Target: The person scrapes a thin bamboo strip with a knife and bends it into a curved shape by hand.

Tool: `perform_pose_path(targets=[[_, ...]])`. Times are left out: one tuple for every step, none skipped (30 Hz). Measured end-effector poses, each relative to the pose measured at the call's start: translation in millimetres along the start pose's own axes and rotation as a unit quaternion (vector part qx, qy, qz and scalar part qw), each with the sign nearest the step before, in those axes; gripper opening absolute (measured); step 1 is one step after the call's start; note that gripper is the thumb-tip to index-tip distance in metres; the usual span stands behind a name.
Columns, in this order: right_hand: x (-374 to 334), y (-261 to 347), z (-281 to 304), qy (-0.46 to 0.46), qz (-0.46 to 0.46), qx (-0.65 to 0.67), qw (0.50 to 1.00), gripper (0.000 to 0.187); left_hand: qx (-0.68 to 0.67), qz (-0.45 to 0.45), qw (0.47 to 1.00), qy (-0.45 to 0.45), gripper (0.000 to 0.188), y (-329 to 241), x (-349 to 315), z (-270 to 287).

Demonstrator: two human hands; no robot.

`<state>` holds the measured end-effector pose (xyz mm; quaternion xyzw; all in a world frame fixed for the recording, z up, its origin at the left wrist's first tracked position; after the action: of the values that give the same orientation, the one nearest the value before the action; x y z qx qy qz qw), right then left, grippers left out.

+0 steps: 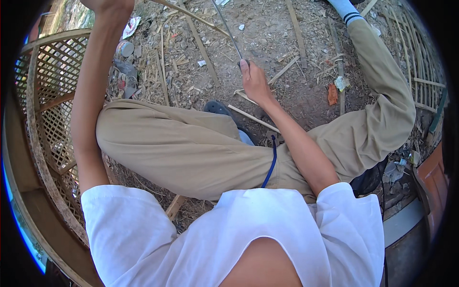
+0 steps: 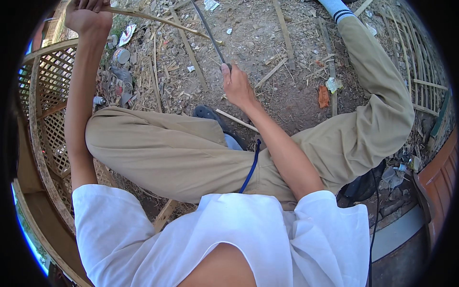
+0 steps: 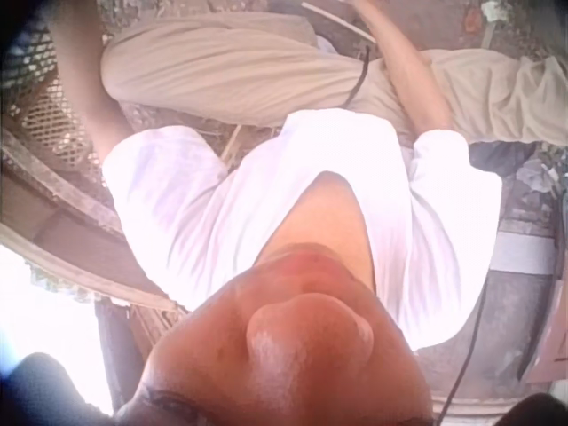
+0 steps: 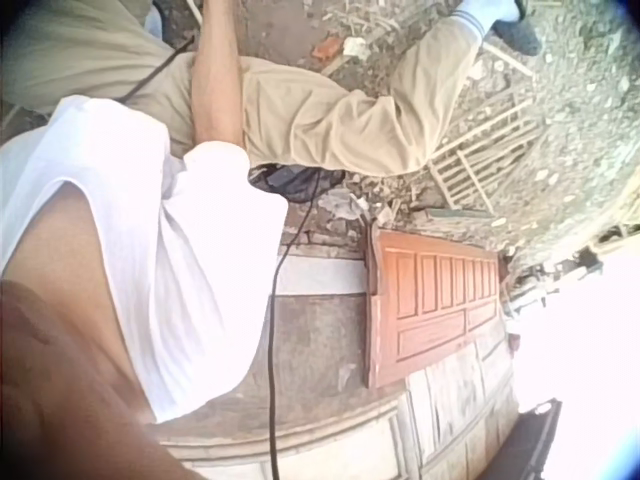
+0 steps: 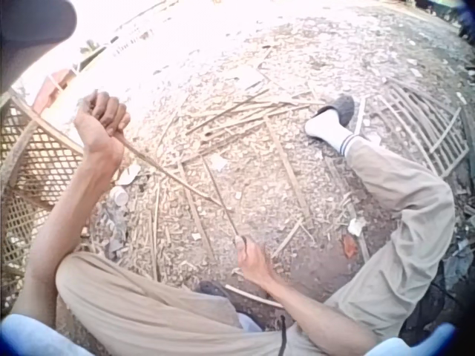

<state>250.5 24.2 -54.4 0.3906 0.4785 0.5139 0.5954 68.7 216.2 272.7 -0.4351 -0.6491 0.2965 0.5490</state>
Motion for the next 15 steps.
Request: perform_pose_path(targets=[[-5.7, -17.2, -4.5, -0.010, -0.020, -0.024, 0.999, 0.051, -0.002, 0.002, 1.000, 0.006, 0.048, -0.4, -2.7, -7.1], [-9.7, -32.9, -5.5, -0.021, -0.041, -0.049, 0.998, 0.051, 0.009, 0.002, 1.000, -0.015, 0.049, 1.2, -5.7, -9.9], [-12.4, -32.1, -9.0, -0.019, -0.041, -0.044, 0.998, 0.051, 0.028, 0.000, 0.999, -0.039, 0.049, 0.4, -8.3, -4.6], [-16.1, -32.3, -13.0, 0.007, -0.050, -0.048, 0.998, 0.050, 0.027, 0.003, 0.999, -0.035, 0.049, 3.5, -7.9, -0.7], [-19.6, -30.5, -16.3, 0.033, -0.061, -0.052, 0.996, 0.050, 0.039, 0.004, 0.999, -0.031, 0.049, 4.4, -6.2, 7.8], [-18.1, -27.0, -18.5, 0.030, -0.066, -0.050, 0.996, 0.050, 0.051, 0.006, 0.998, -0.026, 0.049, 2.6, -1.6, 21.0], [-15.5, -8.6, -22.7, 0.020, -0.031, -0.023, 0.999, 0.050, 0.028, 0.092, 0.994, 0.050, 0.047, 4.3, 21.6, 55.2], [-14.8, 2.2, -20.4, 0.005, -0.001, -0.001, 1.000, 0.050, 0.025, 0.097, 0.994, 0.047, 0.047, 8.2, 21.5, 60.7], [-15.3, 9.3, -19.0, 0.009, -0.001, -0.001, 1.000, 0.050, 0.033, 0.096, 0.994, 0.042, 0.042, 5.7, 20.8, 64.4], [-14.8, 16.4, -17.1, 0.006, 0.009, 0.021, 1.000, 0.051, 0.042, 0.096, 0.994, 0.041, 0.037, 4.9, 21.3, 65.8], [-15.3, 20.7, -17.0, 0.004, 0.019, 0.043, 0.999, 0.051, 0.038, 0.093, 0.994, 0.035, 0.039, 4.7, 20.9, 69.2], [-18.1, 12.0, -23.2, 0.008, 0.020, 0.045, 0.999, 0.051, 0.041, 0.093, 0.994, 0.033, 0.039, 5.0, 20.8, 77.5], [-20.9, -8.7, -27.5, -0.006, -0.004, 0.021, 1.000, 0.051, 0.025, 0.092, 0.995, 0.037, 0.039, 6.7, 23.8, 84.2], [-22.9, -22.0, -25.9, -0.021, -0.030, 0.001, 0.999, 0.050, 0.013, 0.093, 0.995, 0.046, 0.039, 8.8, 25.3, 81.9], [-24.3, -33.1, -23.3, -0.025, -0.030, 0.007, 0.999, 0.050, 0.022, 0.095, 0.995, 0.033, 0.038, 11.2, 25.3, 82.5]])
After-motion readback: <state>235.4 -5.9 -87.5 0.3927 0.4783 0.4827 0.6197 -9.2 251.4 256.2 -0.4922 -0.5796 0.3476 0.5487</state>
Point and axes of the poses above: each hand's wrist, its own x-axis towards the middle knuckle, its own z-axis out of the back of the hand, y = z × x, the point moved 6 cm from there along x, towards the middle knuckle, and after that the axes turned 4 degrees about x, right-handed, at the moved point
